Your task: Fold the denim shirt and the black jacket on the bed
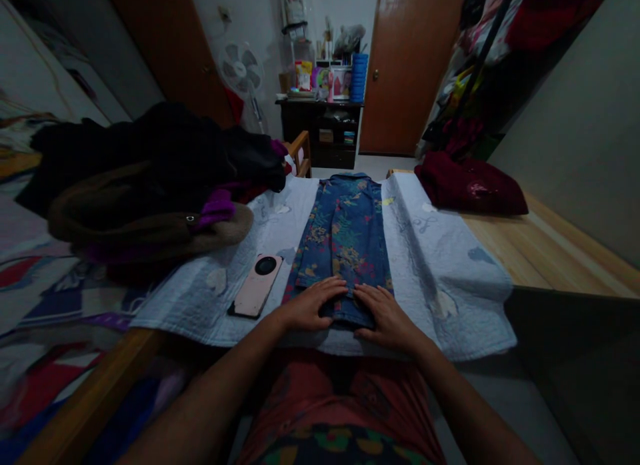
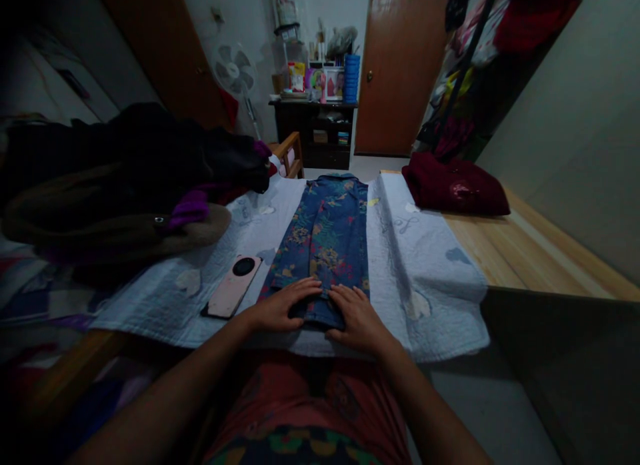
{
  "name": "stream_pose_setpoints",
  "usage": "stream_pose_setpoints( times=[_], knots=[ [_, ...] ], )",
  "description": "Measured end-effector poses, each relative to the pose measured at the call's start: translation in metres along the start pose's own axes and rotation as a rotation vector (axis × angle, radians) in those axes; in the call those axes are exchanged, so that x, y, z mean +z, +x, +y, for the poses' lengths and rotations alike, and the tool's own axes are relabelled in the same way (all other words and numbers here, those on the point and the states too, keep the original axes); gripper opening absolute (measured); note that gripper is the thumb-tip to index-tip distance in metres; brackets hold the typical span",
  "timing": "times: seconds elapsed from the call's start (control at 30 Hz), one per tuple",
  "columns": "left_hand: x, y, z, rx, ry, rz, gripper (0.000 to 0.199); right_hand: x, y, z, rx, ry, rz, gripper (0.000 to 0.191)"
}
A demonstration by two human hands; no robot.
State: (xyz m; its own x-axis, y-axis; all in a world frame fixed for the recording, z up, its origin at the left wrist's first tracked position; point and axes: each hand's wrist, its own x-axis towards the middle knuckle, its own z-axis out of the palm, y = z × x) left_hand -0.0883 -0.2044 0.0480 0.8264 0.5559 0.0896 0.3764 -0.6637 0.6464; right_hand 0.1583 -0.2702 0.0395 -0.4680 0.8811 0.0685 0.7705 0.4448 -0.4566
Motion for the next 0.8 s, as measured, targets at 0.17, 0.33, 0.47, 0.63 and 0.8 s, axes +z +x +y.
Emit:
stream_pose_setpoints(
  times=[0.17,0.33,0.47,0.63,0.8],
  knots=[
    [0.001,0.001,-0.003,-0.011,0.024,-0.036,0.090,0.000,0.005,-0.007,0.025,-0.045,0.010,0.084],
    [0.003,0.003,0.006,-0.048,0.108,-0.028,0.091,0.001,0.010,-0.012,0.014,-0.092,0.021,0.078],
    [0.003,0.004,0.013,-0.042,0.128,0.009,0.085,0.000,0.015,-0.012,0.000,-0.098,0.024,0.071],
    [0.007,0.003,0.014,-0.012,0.143,0.065,0.082,-0.012,0.024,-0.011,0.022,-0.123,-0.029,0.053],
    [0.011,0.003,0.014,-0.038,0.168,0.069,0.082,-0.023,0.032,-0.009,0.088,-0.157,-0.085,0.036]
  ],
)
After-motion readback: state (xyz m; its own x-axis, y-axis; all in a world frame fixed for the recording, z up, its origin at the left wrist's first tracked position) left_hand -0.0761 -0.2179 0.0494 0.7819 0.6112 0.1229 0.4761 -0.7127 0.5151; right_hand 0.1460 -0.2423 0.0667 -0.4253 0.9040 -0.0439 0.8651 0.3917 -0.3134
